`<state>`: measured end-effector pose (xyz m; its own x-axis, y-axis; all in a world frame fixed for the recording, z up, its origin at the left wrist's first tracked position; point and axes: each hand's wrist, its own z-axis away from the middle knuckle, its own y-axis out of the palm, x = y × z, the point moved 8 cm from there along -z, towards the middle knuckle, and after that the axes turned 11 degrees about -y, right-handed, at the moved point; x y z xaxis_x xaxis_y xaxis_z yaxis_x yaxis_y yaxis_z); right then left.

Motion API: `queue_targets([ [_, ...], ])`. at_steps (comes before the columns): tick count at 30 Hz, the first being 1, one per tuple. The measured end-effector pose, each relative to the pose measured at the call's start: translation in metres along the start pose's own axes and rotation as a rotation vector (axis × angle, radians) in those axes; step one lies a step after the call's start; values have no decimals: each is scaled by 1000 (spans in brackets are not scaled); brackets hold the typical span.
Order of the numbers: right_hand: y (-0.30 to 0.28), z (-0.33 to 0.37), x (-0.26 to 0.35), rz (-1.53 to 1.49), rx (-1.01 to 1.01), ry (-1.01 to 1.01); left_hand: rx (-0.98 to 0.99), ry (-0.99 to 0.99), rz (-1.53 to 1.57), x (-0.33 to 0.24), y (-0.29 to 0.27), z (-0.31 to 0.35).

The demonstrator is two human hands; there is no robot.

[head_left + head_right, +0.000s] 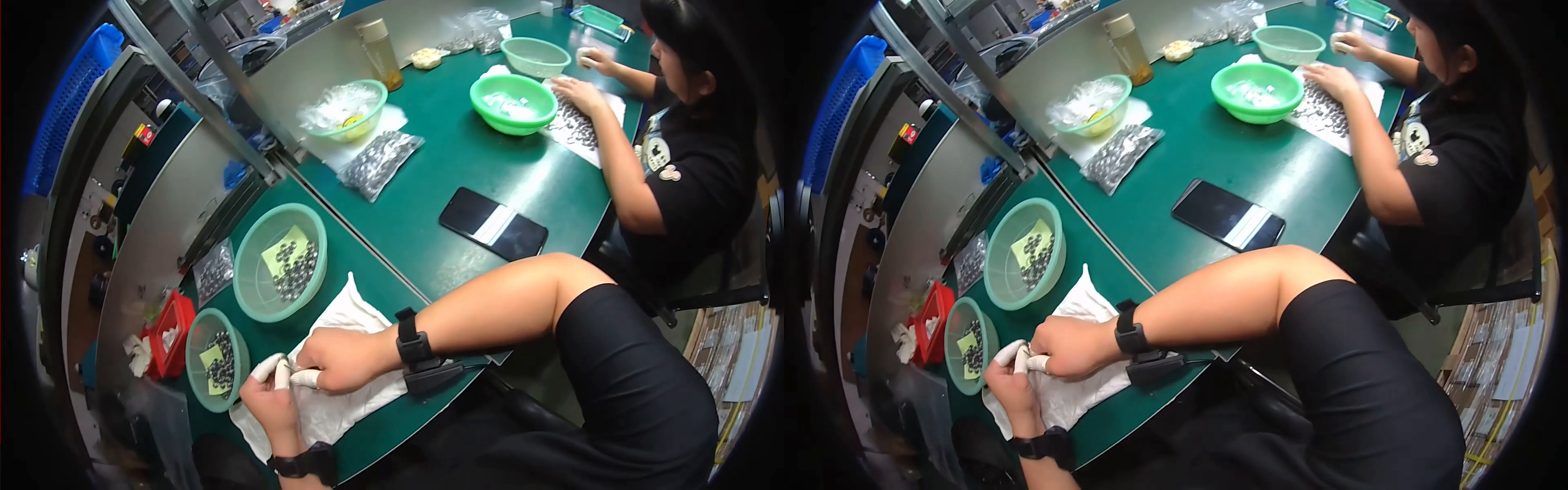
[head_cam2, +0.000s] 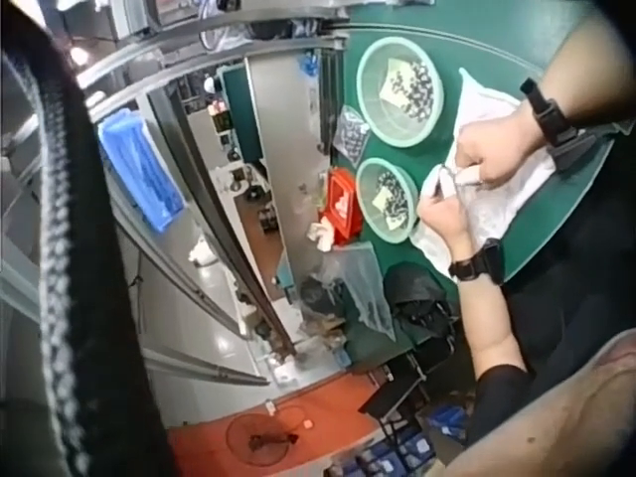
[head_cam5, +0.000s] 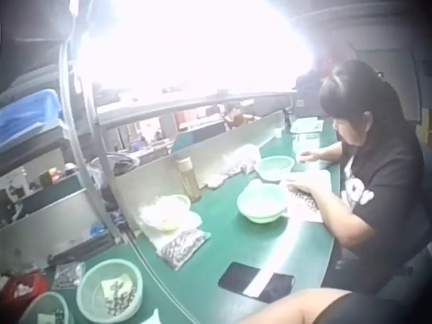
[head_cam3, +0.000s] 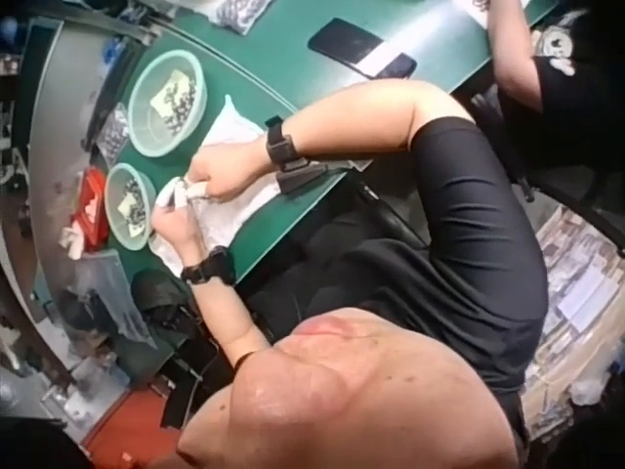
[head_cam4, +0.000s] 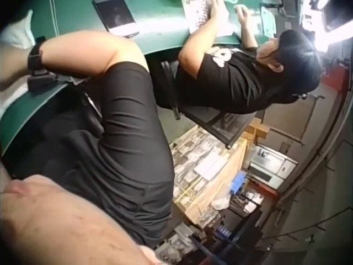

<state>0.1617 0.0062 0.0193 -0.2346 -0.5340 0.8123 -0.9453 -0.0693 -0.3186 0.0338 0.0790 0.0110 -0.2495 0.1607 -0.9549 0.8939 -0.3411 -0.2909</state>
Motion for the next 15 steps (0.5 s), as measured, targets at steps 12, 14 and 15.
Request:
queue_targets([
  [12, 0, -1, 3, -9, 5, -12, 25, 48, -45, -95, 12, -51],
  [14, 1, -3, 4, -31, 18, -16, 13, 58, -107, -103, 8, -61],
  [15, 1, -3, 3, -18, 30, -5, 14, 65, -166, -105, 4, -65],
])
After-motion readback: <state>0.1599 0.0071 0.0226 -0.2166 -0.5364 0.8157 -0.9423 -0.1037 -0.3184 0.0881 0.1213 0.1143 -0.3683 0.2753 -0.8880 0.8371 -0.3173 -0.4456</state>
